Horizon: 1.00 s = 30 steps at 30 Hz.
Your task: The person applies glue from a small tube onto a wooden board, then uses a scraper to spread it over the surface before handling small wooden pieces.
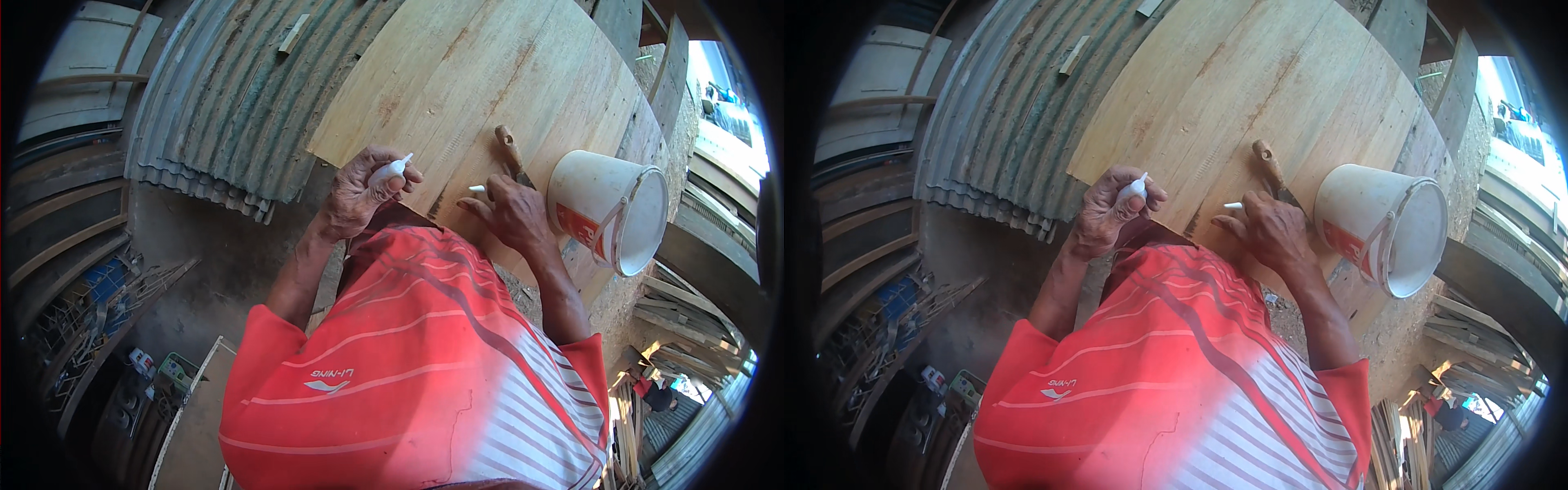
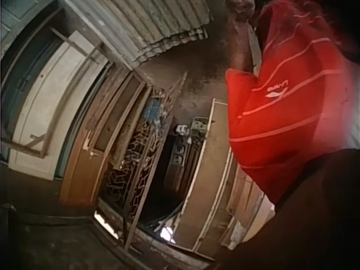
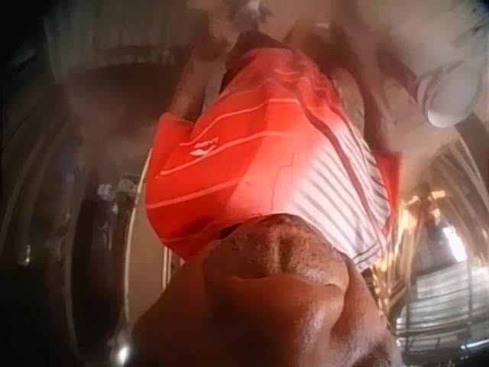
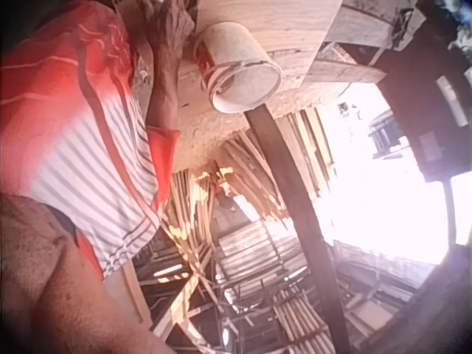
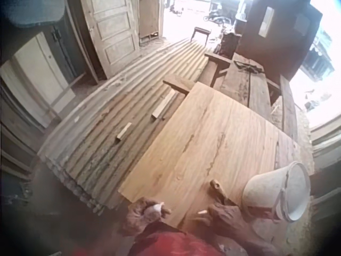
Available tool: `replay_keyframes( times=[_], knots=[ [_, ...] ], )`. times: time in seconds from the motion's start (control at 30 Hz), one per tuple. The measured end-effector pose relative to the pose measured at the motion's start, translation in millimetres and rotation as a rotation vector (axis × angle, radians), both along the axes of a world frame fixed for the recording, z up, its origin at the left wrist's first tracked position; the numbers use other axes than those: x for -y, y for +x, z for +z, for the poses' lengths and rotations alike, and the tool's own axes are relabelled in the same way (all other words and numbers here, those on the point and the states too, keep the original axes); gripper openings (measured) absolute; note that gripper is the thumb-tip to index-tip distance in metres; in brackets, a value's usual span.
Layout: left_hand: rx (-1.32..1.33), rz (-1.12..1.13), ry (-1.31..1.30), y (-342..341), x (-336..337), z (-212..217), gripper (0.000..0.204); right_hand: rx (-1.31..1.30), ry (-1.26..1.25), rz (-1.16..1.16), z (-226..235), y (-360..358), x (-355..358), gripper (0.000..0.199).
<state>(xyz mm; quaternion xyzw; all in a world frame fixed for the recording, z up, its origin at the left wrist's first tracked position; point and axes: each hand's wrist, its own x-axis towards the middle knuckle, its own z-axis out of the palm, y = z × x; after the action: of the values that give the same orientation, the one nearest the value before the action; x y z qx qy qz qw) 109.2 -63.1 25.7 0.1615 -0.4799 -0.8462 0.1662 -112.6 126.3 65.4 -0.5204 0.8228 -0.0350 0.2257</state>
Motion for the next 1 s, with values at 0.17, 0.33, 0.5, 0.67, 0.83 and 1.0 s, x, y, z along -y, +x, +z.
replay_keyframes(
  times=[0.17,0.33,0.5,0.67,0.83,1.0],
  knots=[
    [0.111,0.132,-0.048,30,-3,-6,0.027,-0.238,-0.241,-0.158,3,-19,4,0.032],
    [0.276,0.206,-0.081,61,-13,-20,0.026,-0.218,-0.064,-0.2,-5,-34,-3,0.028],
    [0.458,0.272,-0.155,70,-18,-31,0.035,-0.26,-0.334,-0.178,6,-30,11,0.026],
    [0.452,0.287,-0.149,66,-19,-41,0.039,0.382,-0.747,-0.367,23,-8,45,0.03],
    [0.465,0.293,-0.098,60,-22,-49,0.042,0.526,-0.832,-0.173,-3,33,79,0.023],
    [0.446,0.352,-0.115,58,-16,-51,0.042,0.362,-0.854,0.055,-16,30,87,0.015]
  ],
)
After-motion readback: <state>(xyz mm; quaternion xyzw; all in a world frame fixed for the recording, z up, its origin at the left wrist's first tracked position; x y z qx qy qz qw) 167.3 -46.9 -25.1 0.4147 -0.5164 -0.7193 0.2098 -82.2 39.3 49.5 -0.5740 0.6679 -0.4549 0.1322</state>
